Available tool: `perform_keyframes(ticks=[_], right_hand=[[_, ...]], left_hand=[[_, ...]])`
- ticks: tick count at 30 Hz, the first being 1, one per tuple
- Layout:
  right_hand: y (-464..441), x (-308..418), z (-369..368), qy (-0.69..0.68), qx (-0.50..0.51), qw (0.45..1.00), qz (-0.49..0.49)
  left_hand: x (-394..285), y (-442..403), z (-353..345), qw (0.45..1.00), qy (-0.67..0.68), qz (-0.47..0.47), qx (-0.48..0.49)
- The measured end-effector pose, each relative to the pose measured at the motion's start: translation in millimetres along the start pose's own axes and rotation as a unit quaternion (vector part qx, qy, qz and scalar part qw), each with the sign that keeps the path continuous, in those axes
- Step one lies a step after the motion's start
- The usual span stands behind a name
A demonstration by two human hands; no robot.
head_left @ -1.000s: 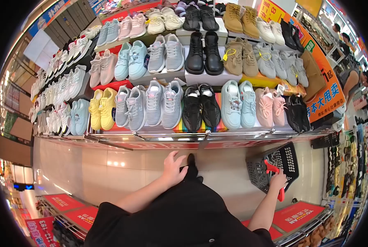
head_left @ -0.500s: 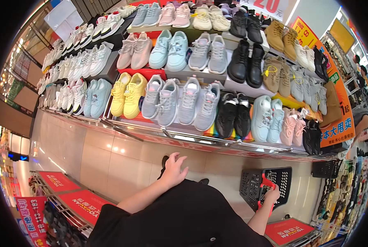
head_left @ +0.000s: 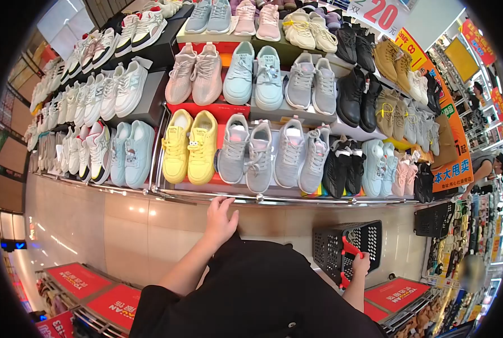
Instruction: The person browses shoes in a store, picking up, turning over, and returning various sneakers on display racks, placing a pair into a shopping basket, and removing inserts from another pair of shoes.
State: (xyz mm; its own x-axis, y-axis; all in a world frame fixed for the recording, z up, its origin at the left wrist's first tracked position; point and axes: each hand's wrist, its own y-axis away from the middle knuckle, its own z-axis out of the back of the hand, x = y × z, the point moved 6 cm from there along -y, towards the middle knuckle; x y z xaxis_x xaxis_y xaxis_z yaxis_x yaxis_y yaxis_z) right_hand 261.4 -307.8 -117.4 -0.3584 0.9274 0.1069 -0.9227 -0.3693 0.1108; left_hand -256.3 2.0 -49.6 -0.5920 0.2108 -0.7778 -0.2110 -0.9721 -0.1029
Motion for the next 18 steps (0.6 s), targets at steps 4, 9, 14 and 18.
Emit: perform_keyframes(ticks=[4,9,14,18], right_hand=[[35,27,-4,-0.025,0.017,0.999,-0.033],[65,48,-9,-0.036,0.060,0.997,-0.020],[61,74,-11,0.039,0.208,0.977,0.025],[42,108,-24,0.191,0.321,0.923,0.090]], left_hand=[[13,-22,17,1.000,0.016,-0.016,0.018],[14,-48,20,0.997,0.048,-0.024,0.049],[3,-60,4,0.997,0.048,-0.024,0.053],[-18,-61,-5,0.997,0.040,-0.041,0.055]])
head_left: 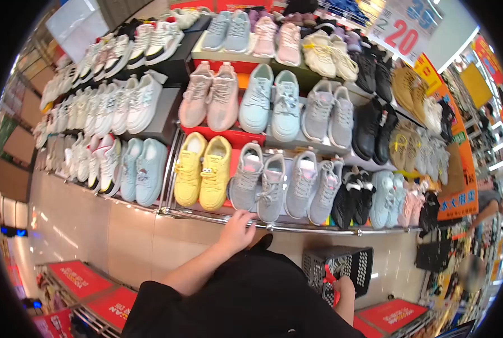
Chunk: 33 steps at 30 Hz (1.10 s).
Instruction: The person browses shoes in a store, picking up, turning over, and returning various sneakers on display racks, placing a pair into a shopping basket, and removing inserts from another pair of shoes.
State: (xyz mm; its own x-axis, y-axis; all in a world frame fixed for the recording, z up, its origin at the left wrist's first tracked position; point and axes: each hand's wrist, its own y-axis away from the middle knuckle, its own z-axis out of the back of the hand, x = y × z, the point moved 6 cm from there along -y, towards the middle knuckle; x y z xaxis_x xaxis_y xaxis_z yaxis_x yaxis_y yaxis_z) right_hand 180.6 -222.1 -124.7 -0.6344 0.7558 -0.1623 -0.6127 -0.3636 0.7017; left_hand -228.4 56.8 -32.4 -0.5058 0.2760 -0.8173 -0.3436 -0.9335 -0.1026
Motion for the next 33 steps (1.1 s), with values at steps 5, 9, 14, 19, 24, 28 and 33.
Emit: perform_keyframes(ticks=[5,9,14,19,24,28,33], right_hand=[[-31,56,18,0.004,0.019,0.996,0.084],[-24,111,44,0.035,0.035,0.984,0.172],[-51,137,30,0.056,0.052,0.965,0.249],[-48,146,15,0.005,-0.007,0.969,0.246],[12,158,39,-0.057,0.006,0.991,0.119],[33,142,25,-0.091,-0.028,0.995,0.040],[59,107,-3,-0.130,-0.135,0.979,-0.074]], left_hand=[[-6,0,1,0.998,0.005,0.046,0.031],[-3,-1,12,0.999,-0.027,0.038,-0.027],[1,4,24,0.997,-0.012,0.053,-0.063],[19,-10,24,0.997,-0.003,0.064,-0.044],[23,-30,34,0.999,0.019,0.011,0.036],[26,-52,48,0.997,-0.015,-0.012,0.077],[17,-80,38,0.988,-0.016,-0.110,0.107]])
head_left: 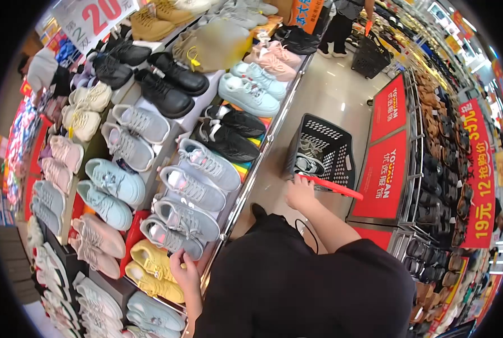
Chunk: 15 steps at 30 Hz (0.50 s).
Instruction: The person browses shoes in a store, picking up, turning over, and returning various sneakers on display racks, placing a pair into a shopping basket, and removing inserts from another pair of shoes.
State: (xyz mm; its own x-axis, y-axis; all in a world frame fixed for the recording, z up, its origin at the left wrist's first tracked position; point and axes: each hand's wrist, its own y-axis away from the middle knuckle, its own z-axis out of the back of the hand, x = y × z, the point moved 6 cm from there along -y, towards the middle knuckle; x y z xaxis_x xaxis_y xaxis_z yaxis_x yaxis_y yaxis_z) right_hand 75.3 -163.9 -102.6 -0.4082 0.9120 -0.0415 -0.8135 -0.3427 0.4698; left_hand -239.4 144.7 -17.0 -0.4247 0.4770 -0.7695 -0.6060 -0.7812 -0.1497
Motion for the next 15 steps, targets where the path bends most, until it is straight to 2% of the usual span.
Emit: perform_keyframes(ticks=[2,4,7,8,10,15], right_hand=[[3,-20,-6,-0.013,-0.049,0.998,-0.040],[10,-45,6,-0.010,-0.140,0.986,-0.088],[13,-87,12,-0.025,-0.128,0.974,-0.185],[13,-96,12,-0.025,-0.133,0.974,-0.184],[12,-117,-1,-0.037,-0.035,0.978,-0.204],[-1,-126,-13,-0.066,-0.084,0.982,-0.159]], left_hand=[[-10,-12,-8,0.998,0.021,0.012,0.057],[-19,-22,-14,0.998,0.034,-0.004,0.055],[-38,-30,-25,0.992,0.053,-0.067,0.091],[-40,-31,-25,0.992,0.056,-0.069,0.087],[-45,-32,-28,0.989,0.064,-0.079,0.109],[-43,-27,-19,0.988,0.066,-0.103,0.090]])
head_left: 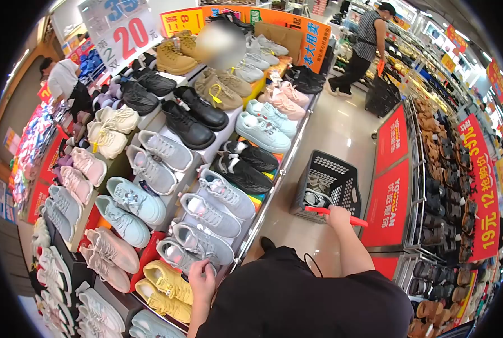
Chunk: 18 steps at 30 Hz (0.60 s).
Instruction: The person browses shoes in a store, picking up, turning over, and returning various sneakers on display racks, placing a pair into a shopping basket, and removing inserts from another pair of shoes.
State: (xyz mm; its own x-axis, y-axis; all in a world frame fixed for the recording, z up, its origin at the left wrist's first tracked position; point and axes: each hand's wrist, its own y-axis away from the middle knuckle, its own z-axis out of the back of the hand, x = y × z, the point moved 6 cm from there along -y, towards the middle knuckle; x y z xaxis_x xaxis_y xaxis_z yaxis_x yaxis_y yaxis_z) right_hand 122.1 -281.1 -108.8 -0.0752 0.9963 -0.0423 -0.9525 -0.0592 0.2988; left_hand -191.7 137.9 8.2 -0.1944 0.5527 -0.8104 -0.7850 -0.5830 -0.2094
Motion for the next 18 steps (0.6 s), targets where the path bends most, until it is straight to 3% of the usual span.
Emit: perform_keyframes(ticks=[4,6,18], right_hand=[[0,9,12,-0.025,0.035,0.999,-0.007],[5,15,24,-0.040,0.079,0.996,-0.017],[5,42,15,-0.087,0.091,0.992,-0.018]], left_hand=[[12,8,4,0.997,0.013,0.078,0.018],[15,11,5,0.997,0.019,0.075,0.002],[29,22,-9,0.998,0.018,0.066,-0.015]])
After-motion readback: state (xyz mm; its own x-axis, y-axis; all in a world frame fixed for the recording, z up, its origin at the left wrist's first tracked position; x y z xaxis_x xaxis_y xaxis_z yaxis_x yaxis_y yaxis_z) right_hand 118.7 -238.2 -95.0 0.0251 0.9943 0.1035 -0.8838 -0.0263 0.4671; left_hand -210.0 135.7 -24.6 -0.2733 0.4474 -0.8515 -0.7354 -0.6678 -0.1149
